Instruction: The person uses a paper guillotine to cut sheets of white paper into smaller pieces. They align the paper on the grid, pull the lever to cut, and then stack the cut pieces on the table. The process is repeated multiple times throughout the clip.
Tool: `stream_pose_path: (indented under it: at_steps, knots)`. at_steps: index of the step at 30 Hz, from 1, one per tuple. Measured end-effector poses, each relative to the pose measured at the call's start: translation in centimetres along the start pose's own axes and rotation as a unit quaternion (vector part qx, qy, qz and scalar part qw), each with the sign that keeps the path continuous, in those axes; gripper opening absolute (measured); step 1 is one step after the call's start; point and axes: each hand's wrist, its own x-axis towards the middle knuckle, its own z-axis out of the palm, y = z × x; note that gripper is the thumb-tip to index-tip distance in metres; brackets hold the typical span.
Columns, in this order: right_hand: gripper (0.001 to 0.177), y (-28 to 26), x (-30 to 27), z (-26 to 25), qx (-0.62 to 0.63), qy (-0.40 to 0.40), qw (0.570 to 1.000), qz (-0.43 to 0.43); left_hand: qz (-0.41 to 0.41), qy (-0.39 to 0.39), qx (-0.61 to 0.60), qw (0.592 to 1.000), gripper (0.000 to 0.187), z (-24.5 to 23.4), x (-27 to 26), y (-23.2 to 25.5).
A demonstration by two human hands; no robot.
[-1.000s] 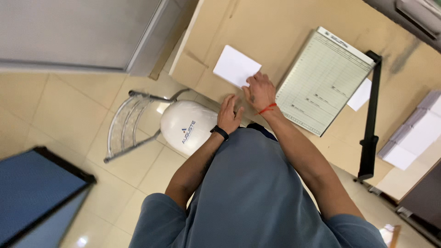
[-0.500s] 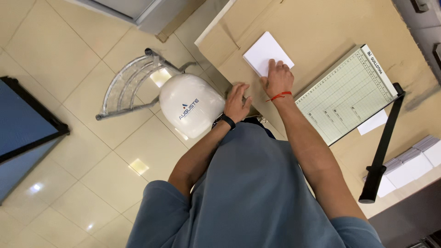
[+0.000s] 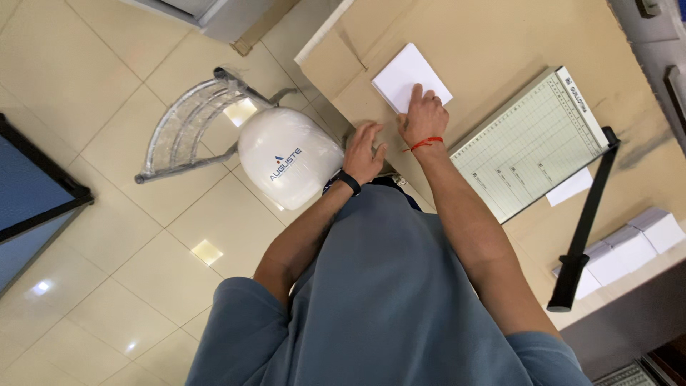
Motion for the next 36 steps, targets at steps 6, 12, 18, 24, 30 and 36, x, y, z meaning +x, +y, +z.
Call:
stream_pose_path:
  at_steps: [6,12,18,24,30,36]
  knots:
    - [0.097,0.6,0.1,-1.2,0.022,-0.007,1.000,-0.007,-0.004,0.002,0.001,1.000,0.055,0.4,0.3,-0.6]
    - [0.095,1.1,0.9,-2.4,0.065,-0.056,0.996,-0.006,0.006,0.027,-0.022,0.999,0.059,0.5,1.6,-0.2]
    - [0.083,1.5,1.8,-0.5,0.092,-0.041,0.995,0.016,-0.017,0.045,-0.037,0.998,0.067,-1.1,4.2,1.0]
    - [0.097,0.8,2.7,-0.9,0.071,-0.068,0.995,0.034,-0.025,0.055,-0.031,0.998,0.066,-2.6,3.7,2.1]
    - [0.112,-0.2,2.3,-1.6,0.078,-0.066,0.994,0.041,-0.040,0.062,-0.055,0.996,0.071,-1.4,4.2,-1.1]
    - [0.115,-1.5,2.0,-2.6,0.044,-0.074,0.995,0.044,-0.058,0.046,-0.061,0.995,0.071,-2.3,4.0,-0.7]
